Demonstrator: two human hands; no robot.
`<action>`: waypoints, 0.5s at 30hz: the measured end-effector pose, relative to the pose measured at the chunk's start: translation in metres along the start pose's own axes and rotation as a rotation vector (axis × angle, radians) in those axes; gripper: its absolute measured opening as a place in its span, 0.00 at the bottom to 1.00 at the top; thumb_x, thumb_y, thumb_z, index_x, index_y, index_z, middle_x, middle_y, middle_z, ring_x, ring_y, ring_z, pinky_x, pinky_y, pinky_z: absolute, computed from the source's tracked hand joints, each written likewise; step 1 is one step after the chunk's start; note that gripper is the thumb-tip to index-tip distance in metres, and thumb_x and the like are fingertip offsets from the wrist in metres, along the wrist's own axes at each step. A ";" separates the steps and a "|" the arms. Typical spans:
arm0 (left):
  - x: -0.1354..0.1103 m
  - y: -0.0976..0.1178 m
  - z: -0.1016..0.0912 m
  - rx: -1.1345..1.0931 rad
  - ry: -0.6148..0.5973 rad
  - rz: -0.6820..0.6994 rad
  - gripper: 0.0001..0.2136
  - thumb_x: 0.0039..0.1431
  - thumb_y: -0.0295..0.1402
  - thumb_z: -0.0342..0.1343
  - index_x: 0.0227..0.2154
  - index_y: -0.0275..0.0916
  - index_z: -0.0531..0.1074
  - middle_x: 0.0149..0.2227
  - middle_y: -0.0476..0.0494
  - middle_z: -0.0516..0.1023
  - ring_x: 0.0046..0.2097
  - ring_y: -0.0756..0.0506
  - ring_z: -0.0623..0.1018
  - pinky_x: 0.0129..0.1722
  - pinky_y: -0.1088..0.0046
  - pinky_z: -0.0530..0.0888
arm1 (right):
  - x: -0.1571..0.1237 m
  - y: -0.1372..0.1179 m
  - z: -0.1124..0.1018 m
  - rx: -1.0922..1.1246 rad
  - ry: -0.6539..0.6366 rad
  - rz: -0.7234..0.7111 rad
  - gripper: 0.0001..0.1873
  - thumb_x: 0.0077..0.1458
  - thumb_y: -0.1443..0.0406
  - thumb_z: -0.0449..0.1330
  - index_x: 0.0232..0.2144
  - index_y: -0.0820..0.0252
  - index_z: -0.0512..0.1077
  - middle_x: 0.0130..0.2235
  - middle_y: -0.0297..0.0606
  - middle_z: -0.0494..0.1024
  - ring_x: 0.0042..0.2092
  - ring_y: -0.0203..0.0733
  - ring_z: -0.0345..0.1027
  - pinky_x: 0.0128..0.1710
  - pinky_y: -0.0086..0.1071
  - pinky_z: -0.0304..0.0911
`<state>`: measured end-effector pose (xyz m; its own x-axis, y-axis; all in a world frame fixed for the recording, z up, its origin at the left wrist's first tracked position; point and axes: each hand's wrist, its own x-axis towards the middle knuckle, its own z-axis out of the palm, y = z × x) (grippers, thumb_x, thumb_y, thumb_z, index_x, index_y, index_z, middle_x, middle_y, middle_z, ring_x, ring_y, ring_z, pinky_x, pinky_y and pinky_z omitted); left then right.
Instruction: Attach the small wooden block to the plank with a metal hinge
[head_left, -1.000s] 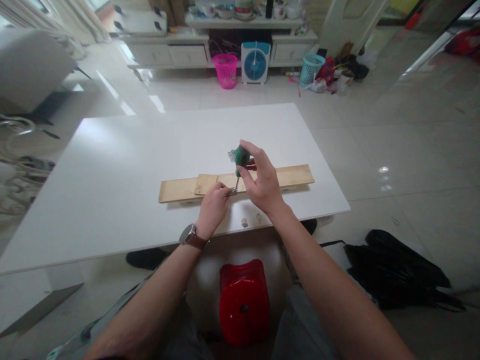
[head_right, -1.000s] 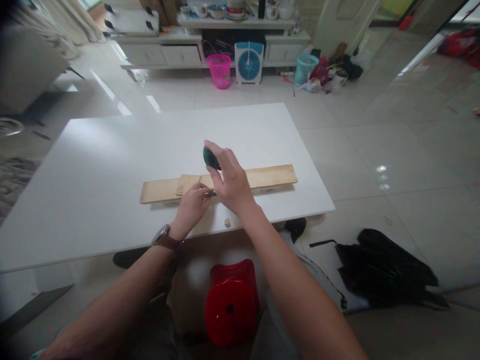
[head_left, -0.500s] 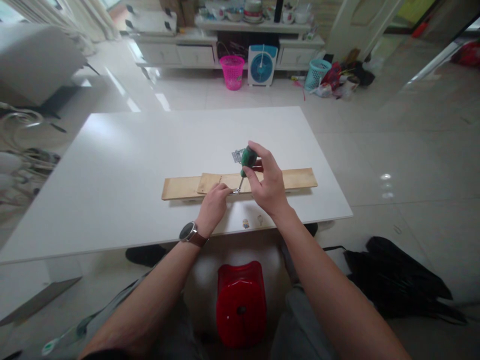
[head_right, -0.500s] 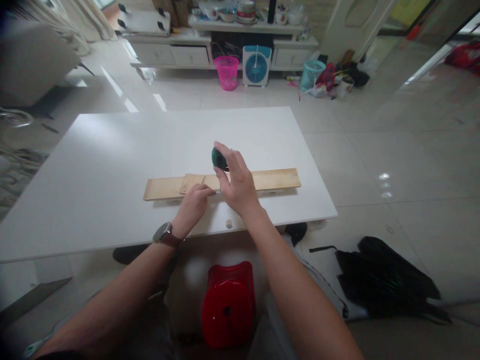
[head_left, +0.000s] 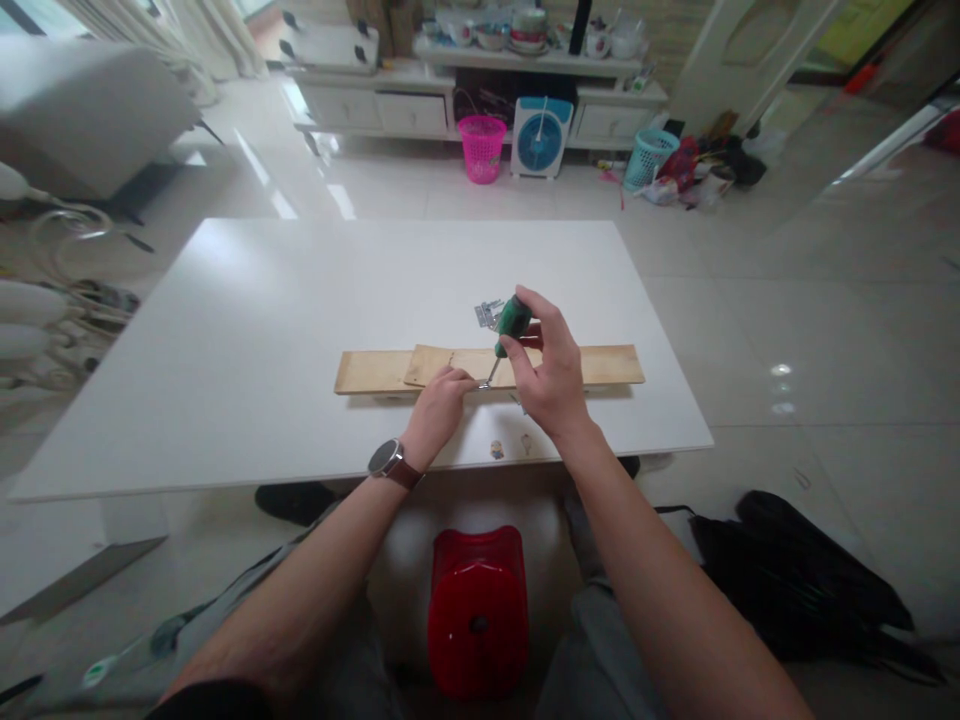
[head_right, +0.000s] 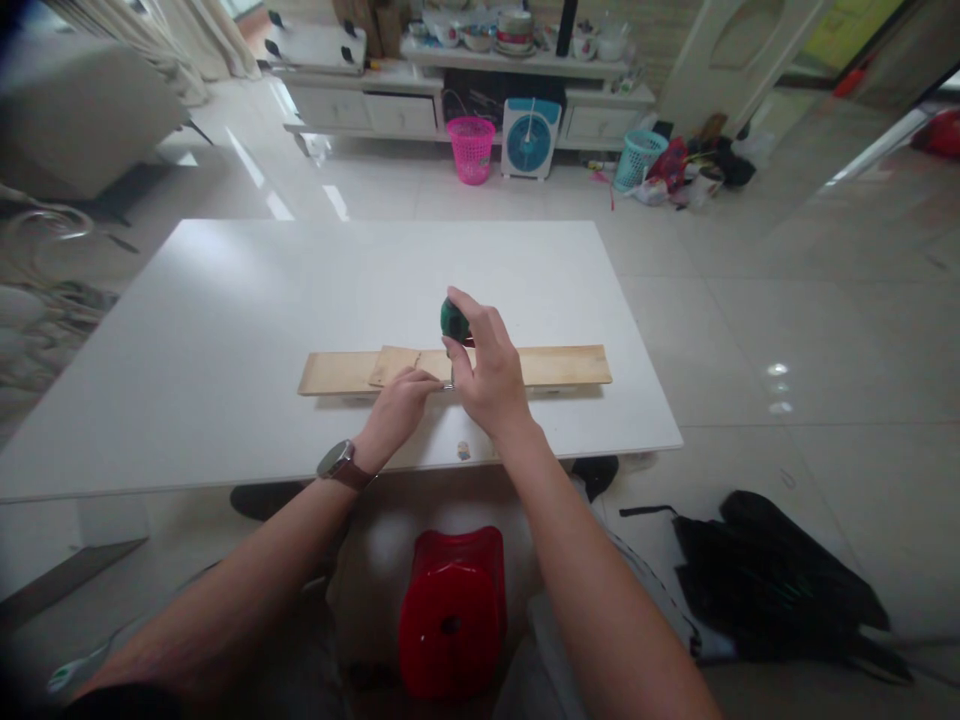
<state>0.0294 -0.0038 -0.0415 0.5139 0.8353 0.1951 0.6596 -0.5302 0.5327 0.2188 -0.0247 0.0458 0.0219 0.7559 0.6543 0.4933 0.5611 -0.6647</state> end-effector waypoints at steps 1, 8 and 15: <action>0.000 0.000 0.000 0.003 -0.002 -0.003 0.20 0.66 0.17 0.50 0.44 0.39 0.86 0.43 0.36 0.84 0.47 0.39 0.76 0.51 0.63 0.75 | 0.000 0.000 0.000 -0.001 0.002 -0.004 0.29 0.69 0.67 0.55 0.69 0.41 0.62 0.62 0.40 0.74 0.48 0.43 0.74 0.47 0.41 0.81; 0.000 0.003 0.000 -0.009 -0.001 -0.021 0.20 0.67 0.18 0.50 0.43 0.39 0.87 0.43 0.36 0.85 0.49 0.39 0.77 0.52 0.62 0.75 | 0.000 0.001 0.000 0.010 -0.008 -0.001 0.30 0.69 0.68 0.55 0.69 0.40 0.61 0.62 0.40 0.73 0.50 0.45 0.74 0.48 0.43 0.82; 0.000 0.004 0.000 0.020 -0.006 -0.019 0.19 0.66 0.19 0.50 0.43 0.40 0.87 0.43 0.36 0.84 0.49 0.39 0.76 0.52 0.61 0.76 | 0.000 0.000 0.001 0.001 -0.021 -0.008 0.31 0.69 0.68 0.55 0.70 0.39 0.61 0.60 0.40 0.74 0.51 0.45 0.74 0.48 0.43 0.82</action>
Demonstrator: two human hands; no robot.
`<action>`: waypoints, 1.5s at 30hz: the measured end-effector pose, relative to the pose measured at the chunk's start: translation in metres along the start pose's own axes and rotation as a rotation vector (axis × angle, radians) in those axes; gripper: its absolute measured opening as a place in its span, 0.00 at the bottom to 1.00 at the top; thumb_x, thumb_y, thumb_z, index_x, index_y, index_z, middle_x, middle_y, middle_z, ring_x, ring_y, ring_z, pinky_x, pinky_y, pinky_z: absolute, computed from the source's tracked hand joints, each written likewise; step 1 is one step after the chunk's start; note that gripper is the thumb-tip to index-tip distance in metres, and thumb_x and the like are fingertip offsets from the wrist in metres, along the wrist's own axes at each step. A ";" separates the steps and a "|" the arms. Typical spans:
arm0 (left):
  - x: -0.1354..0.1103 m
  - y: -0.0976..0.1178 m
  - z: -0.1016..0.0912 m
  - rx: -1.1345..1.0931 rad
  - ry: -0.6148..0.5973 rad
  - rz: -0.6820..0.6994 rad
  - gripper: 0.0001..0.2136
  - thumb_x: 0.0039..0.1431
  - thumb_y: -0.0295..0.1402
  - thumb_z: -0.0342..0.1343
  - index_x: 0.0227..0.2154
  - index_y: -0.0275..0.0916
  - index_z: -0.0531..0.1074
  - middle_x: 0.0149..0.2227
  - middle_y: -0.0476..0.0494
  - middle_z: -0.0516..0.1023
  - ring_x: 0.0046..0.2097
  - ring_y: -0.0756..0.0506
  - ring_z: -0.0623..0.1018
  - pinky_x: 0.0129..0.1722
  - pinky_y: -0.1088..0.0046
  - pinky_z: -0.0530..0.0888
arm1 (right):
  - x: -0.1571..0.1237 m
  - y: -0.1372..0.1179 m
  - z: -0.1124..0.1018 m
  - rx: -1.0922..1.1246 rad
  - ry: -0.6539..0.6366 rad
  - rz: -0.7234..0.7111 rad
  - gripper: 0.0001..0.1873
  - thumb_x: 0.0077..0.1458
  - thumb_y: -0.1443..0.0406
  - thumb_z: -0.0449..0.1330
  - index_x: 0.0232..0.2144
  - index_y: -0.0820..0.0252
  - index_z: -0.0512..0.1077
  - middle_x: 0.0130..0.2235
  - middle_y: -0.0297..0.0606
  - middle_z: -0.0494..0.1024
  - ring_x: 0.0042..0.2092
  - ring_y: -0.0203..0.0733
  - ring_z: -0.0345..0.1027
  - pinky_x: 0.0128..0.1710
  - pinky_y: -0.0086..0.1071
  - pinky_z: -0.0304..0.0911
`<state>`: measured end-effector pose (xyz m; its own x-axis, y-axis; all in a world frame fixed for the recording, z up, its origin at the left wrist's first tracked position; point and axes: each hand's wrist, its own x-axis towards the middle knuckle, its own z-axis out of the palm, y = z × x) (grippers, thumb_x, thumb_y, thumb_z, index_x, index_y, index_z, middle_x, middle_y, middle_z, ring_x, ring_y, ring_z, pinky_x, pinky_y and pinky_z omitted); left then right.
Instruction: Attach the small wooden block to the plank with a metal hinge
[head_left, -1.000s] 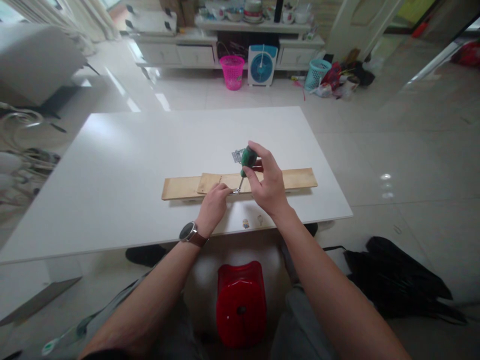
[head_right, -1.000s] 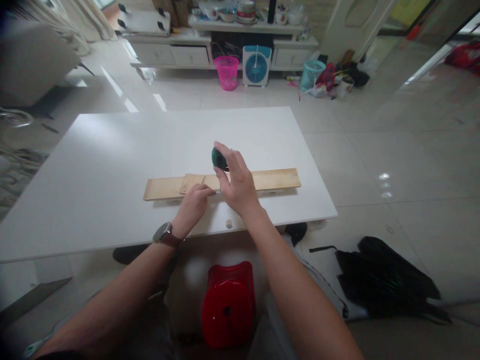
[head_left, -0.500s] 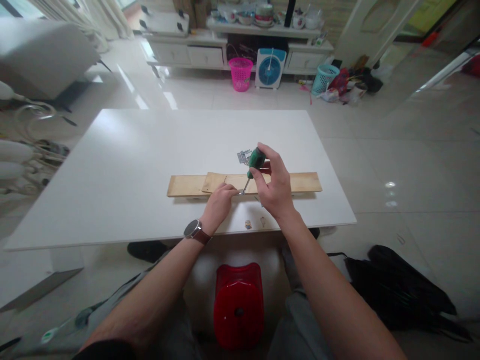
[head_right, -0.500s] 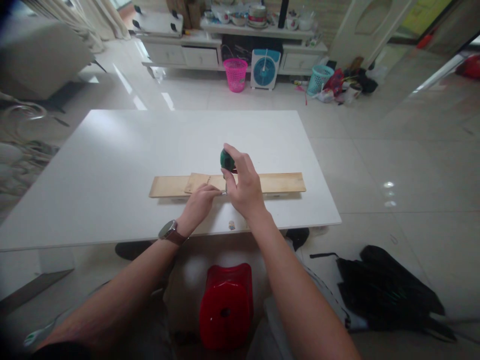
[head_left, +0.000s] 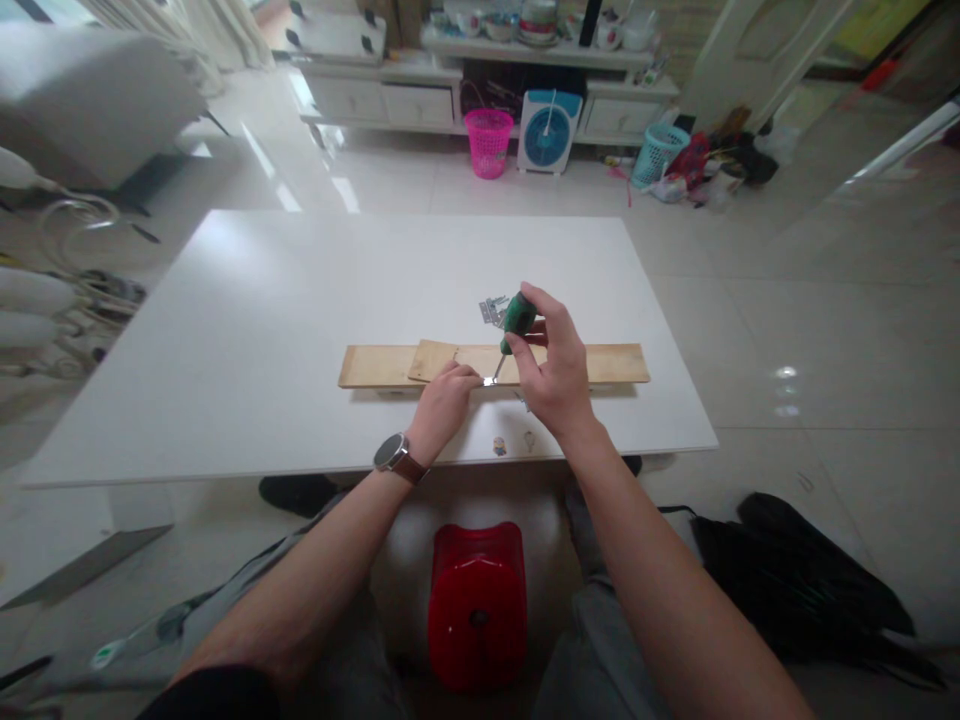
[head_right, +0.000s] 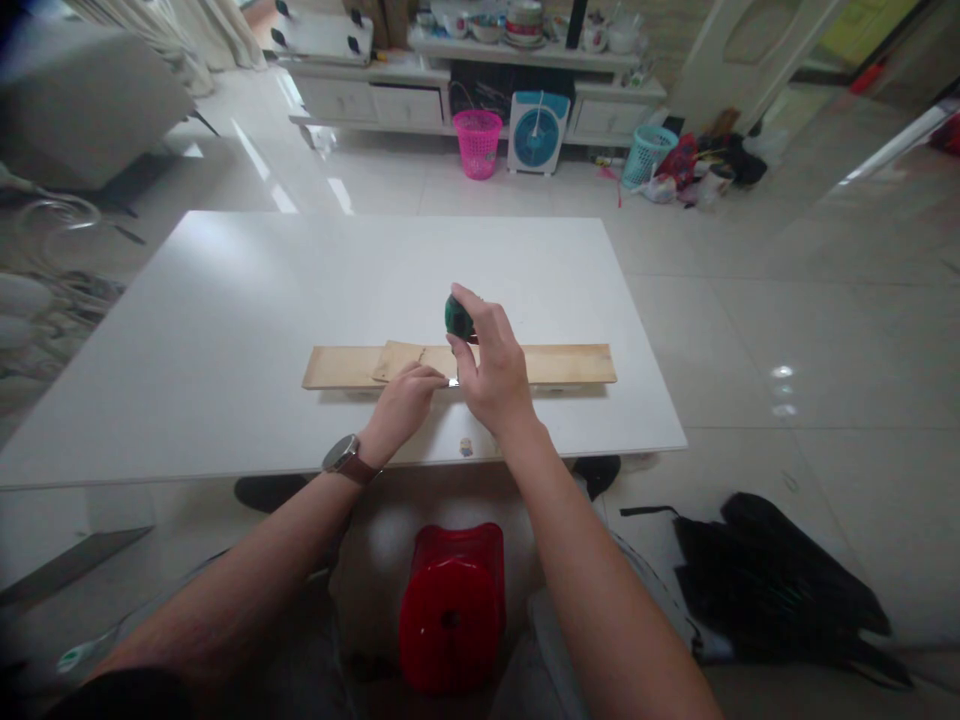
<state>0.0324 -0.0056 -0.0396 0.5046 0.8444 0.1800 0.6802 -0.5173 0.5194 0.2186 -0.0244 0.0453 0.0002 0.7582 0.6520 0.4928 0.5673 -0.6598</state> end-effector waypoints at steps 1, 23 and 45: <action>0.000 0.000 0.000 0.004 -0.004 0.002 0.19 0.66 0.19 0.50 0.44 0.40 0.87 0.44 0.36 0.84 0.49 0.38 0.76 0.52 0.61 0.76 | 0.000 0.000 0.000 -0.005 -0.002 -0.005 0.30 0.69 0.68 0.55 0.69 0.39 0.61 0.60 0.40 0.74 0.51 0.45 0.74 0.48 0.43 0.82; 0.001 0.002 0.001 0.121 -0.055 0.030 0.15 0.69 0.21 0.51 0.42 0.36 0.84 0.45 0.36 0.83 0.49 0.38 0.75 0.53 0.59 0.77 | 0.005 0.002 0.008 -0.044 -0.045 -0.079 0.28 0.69 0.68 0.58 0.67 0.43 0.66 0.52 0.39 0.76 0.52 0.44 0.73 0.51 0.42 0.79; -0.033 0.061 -0.007 0.149 -0.089 0.015 0.12 0.66 0.18 0.51 0.47 0.36 0.74 0.53 0.33 0.75 0.54 0.35 0.73 0.53 0.56 0.75 | 0.009 -0.008 0.011 -0.175 0.135 -0.067 0.20 0.69 0.66 0.55 0.61 0.48 0.72 0.54 0.41 0.77 0.51 0.43 0.75 0.41 0.39 0.78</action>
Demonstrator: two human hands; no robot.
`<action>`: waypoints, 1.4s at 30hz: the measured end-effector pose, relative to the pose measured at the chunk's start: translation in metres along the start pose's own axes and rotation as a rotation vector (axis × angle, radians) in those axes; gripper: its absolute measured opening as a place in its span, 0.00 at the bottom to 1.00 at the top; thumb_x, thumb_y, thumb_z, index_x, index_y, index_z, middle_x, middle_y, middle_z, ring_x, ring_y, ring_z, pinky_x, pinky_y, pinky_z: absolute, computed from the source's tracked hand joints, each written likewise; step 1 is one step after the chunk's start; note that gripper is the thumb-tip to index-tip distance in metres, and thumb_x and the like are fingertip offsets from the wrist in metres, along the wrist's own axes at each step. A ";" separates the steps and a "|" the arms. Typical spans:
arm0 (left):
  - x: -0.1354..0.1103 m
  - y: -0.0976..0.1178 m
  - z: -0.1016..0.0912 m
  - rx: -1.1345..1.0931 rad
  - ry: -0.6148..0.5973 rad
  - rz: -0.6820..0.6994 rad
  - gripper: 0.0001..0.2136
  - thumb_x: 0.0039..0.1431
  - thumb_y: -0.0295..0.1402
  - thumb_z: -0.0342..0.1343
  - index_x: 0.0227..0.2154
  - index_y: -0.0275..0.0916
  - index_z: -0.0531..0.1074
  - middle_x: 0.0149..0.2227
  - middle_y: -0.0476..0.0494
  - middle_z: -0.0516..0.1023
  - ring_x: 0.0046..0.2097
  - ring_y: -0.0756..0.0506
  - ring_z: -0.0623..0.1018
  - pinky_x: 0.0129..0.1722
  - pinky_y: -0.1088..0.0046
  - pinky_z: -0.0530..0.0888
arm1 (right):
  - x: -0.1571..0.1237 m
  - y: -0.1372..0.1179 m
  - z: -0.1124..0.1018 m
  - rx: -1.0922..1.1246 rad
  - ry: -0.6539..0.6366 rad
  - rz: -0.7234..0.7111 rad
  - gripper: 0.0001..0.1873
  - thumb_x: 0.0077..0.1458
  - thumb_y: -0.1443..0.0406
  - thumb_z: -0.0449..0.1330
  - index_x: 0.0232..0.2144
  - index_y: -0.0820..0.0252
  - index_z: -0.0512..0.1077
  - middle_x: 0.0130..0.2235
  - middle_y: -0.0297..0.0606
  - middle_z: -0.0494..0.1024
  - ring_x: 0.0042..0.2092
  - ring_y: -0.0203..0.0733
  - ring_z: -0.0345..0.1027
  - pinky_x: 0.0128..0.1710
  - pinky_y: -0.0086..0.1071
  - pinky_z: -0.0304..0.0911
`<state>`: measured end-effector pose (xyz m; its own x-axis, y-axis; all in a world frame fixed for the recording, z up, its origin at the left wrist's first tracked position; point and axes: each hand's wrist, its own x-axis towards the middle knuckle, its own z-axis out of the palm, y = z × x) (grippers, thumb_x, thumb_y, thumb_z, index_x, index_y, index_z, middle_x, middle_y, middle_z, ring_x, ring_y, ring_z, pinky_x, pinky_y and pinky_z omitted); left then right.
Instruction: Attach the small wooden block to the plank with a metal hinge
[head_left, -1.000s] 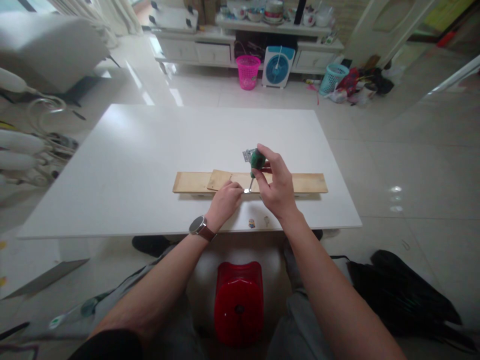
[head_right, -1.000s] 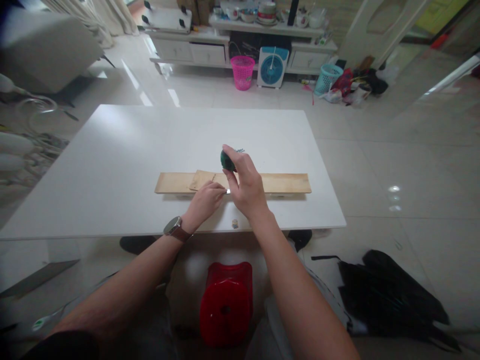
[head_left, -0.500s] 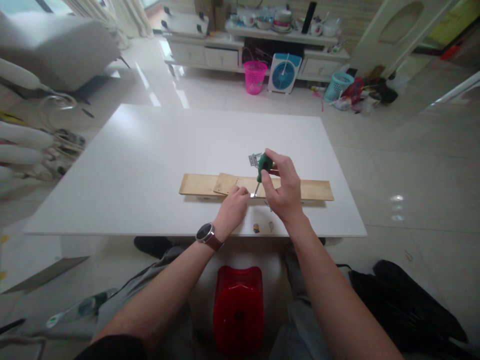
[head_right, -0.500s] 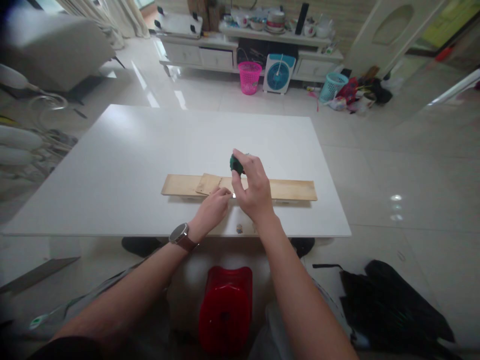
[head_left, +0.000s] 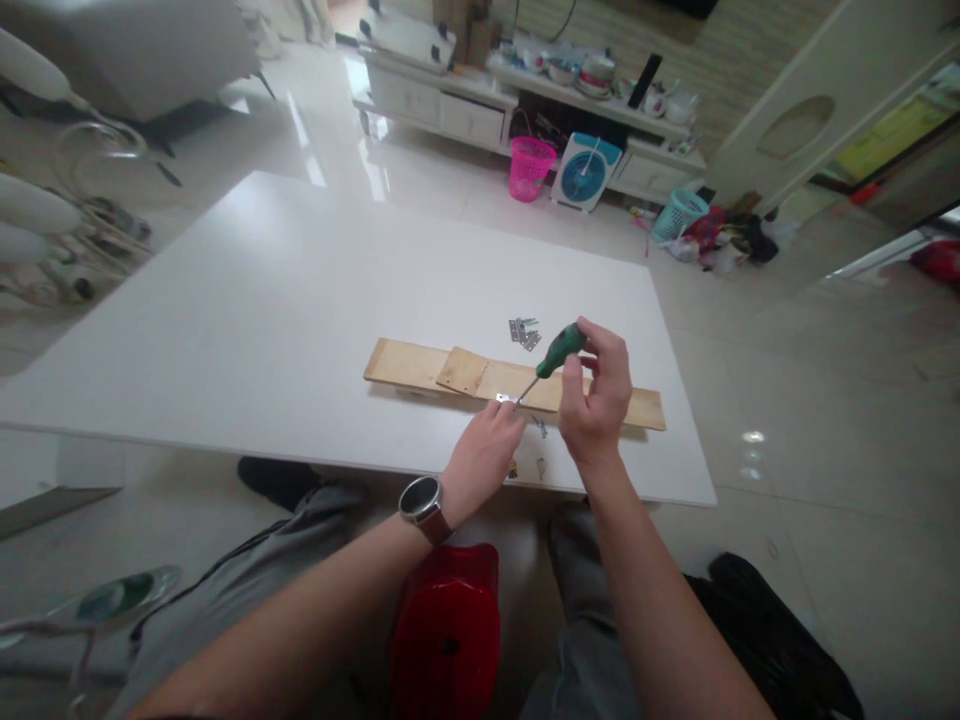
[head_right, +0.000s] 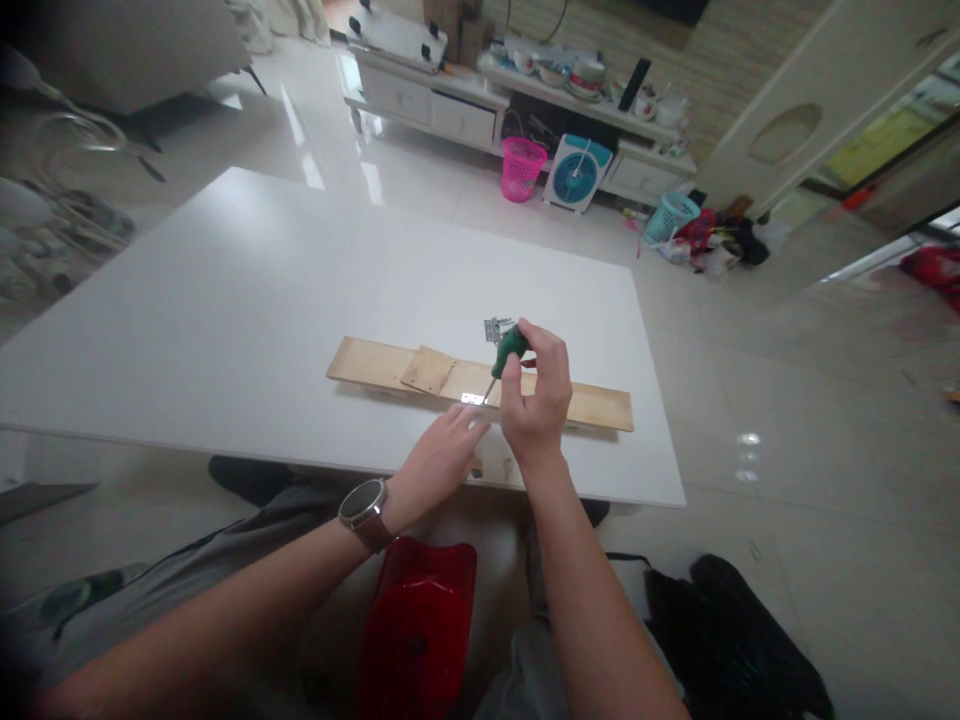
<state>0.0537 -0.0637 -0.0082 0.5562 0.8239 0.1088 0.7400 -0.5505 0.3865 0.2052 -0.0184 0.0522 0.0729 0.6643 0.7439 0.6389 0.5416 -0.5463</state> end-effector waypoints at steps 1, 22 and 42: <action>-0.003 0.004 0.002 -0.012 -0.002 0.015 0.12 0.65 0.18 0.52 0.46 0.36 0.74 0.53 0.34 0.75 0.54 0.36 0.73 0.52 0.57 0.76 | 0.000 0.000 0.000 -0.015 0.011 -0.009 0.20 0.69 0.66 0.56 0.60 0.48 0.72 0.54 0.40 0.78 0.50 0.42 0.75 0.41 0.38 0.76; 0.012 -0.011 0.000 -0.456 0.264 -0.041 0.18 0.61 0.20 0.56 0.53 0.39 0.74 0.62 0.35 0.74 0.64 0.38 0.75 0.67 0.54 0.74 | 0.001 -0.005 -0.002 -0.018 0.005 0.023 0.19 0.71 0.62 0.54 0.61 0.50 0.74 0.55 0.42 0.81 0.55 0.44 0.76 0.49 0.42 0.76; 0.030 -0.028 -0.021 -0.578 0.693 -0.047 0.14 0.60 0.15 0.52 0.41 0.39 0.75 0.44 0.43 0.84 0.49 0.45 0.83 0.51 0.65 0.81 | 0.000 -0.006 -0.002 -0.024 0.055 0.016 0.13 0.64 0.62 0.64 0.51 0.49 0.76 0.47 0.37 0.79 0.47 0.42 0.74 0.41 0.38 0.73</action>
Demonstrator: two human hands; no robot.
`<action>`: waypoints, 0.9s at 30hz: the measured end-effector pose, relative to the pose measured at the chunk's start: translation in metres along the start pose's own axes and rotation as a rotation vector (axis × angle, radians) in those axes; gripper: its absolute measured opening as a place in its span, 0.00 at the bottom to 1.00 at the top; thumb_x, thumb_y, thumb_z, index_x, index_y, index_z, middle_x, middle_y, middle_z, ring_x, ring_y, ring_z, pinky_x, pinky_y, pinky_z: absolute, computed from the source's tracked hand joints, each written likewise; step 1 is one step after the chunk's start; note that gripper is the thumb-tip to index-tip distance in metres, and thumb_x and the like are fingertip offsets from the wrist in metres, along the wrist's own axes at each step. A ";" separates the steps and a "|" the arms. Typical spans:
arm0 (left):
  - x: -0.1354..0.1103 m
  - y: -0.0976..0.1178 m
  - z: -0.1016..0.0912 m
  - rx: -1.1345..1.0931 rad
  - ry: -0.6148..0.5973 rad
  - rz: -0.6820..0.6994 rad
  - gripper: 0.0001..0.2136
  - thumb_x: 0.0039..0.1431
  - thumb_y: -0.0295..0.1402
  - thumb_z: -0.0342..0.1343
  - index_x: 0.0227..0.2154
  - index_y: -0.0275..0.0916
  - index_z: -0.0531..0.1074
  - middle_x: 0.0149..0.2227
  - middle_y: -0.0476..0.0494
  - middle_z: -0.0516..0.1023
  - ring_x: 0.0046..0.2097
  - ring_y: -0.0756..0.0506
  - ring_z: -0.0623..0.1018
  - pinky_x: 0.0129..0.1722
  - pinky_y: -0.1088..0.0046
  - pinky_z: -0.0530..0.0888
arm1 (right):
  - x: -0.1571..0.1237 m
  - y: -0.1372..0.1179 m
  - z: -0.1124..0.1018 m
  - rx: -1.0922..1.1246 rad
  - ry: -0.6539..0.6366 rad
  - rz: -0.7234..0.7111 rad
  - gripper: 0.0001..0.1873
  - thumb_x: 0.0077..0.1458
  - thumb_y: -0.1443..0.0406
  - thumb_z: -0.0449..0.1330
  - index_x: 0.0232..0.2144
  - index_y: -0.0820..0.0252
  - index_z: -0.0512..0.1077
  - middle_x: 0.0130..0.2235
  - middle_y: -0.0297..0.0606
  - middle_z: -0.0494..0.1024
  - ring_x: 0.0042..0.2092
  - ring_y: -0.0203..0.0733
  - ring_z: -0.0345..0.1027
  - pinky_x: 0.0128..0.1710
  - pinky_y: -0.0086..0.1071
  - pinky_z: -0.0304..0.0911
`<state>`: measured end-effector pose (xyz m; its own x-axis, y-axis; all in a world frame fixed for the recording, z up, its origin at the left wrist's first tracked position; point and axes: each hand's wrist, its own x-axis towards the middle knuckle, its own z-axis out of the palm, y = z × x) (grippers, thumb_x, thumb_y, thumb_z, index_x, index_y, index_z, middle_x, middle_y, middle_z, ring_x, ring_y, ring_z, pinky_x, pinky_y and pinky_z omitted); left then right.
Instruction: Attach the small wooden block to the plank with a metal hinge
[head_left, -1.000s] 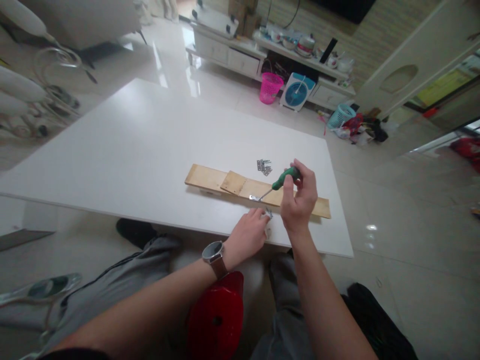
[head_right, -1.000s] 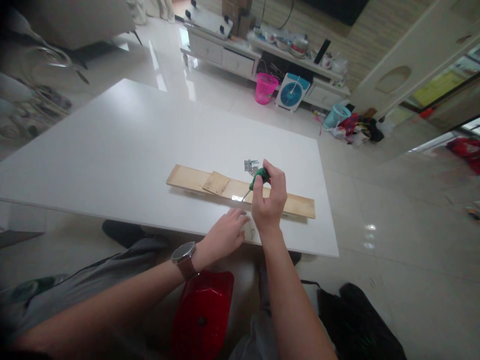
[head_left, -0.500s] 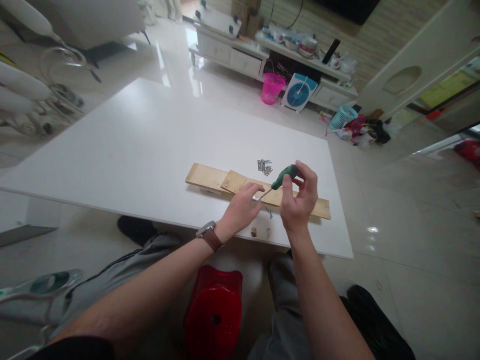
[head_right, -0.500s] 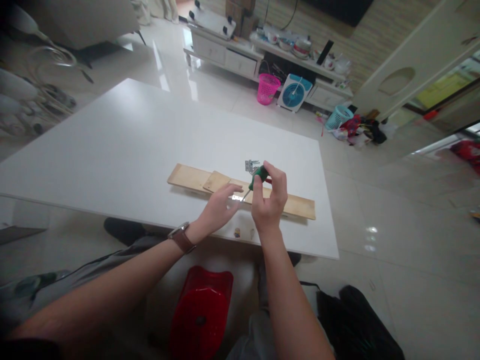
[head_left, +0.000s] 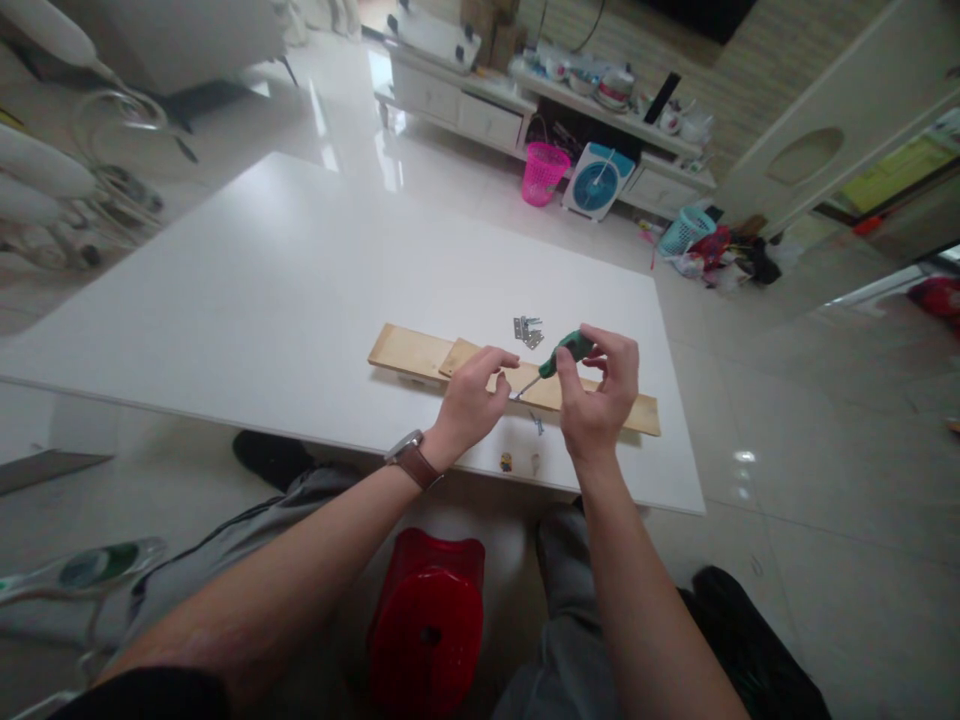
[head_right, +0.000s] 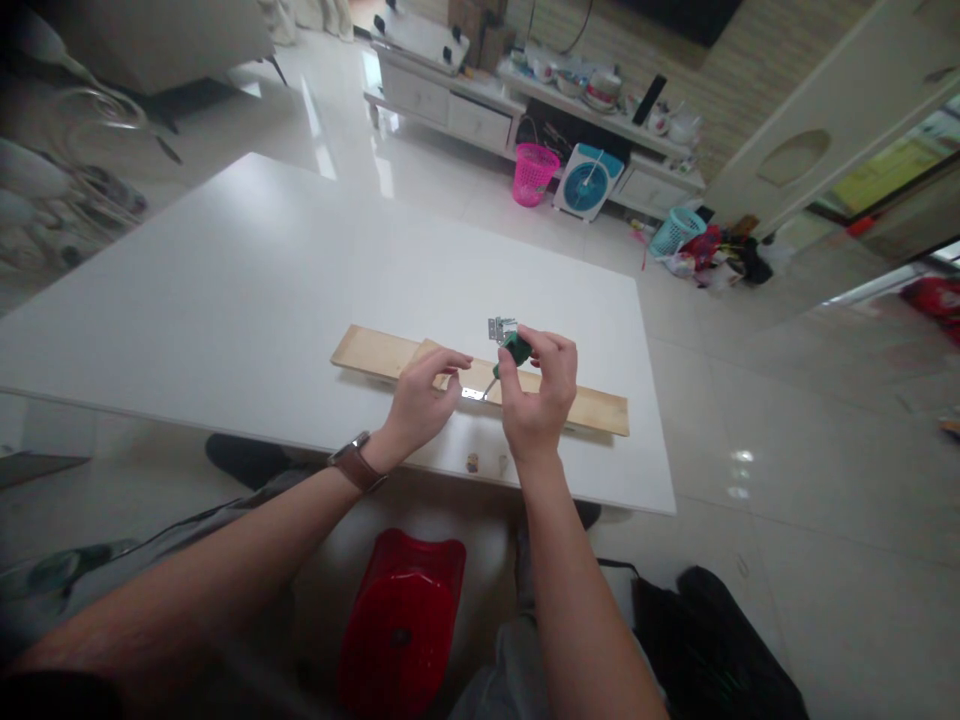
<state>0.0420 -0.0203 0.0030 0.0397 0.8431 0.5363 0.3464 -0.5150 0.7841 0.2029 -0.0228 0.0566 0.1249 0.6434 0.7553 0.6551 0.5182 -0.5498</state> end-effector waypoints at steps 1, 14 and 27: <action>0.000 0.000 0.000 0.001 -0.003 -0.004 0.14 0.60 0.15 0.52 0.41 0.39 0.75 0.44 0.43 0.84 0.49 0.45 0.83 0.50 0.65 0.81 | 0.000 0.000 0.000 0.006 -0.002 -0.003 0.13 0.65 0.63 0.63 0.52 0.50 0.76 0.47 0.37 0.79 0.48 0.43 0.74 0.41 0.38 0.74; -0.003 0.003 0.000 -0.007 -0.031 -0.028 0.14 0.60 0.16 0.51 0.39 0.41 0.75 0.43 0.44 0.84 0.48 0.44 0.83 0.49 0.64 0.81 | 0.001 -0.003 0.001 0.009 0.002 -0.005 0.11 0.67 0.60 0.61 0.50 0.50 0.75 0.48 0.39 0.76 0.51 0.45 0.74 0.43 0.40 0.76; -0.002 0.002 -0.001 0.024 -0.016 -0.032 0.15 0.58 0.15 0.52 0.38 0.40 0.76 0.41 0.45 0.85 0.45 0.45 0.83 0.47 0.65 0.80 | -0.001 -0.002 0.001 0.044 -0.006 0.006 0.12 0.69 0.63 0.57 0.53 0.50 0.73 0.54 0.42 0.78 0.56 0.45 0.75 0.46 0.41 0.76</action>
<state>0.0414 -0.0236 0.0039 0.0431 0.8618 0.5054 0.3705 -0.4836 0.7930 0.2010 -0.0244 0.0566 0.1237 0.6499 0.7499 0.6213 0.5385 -0.5692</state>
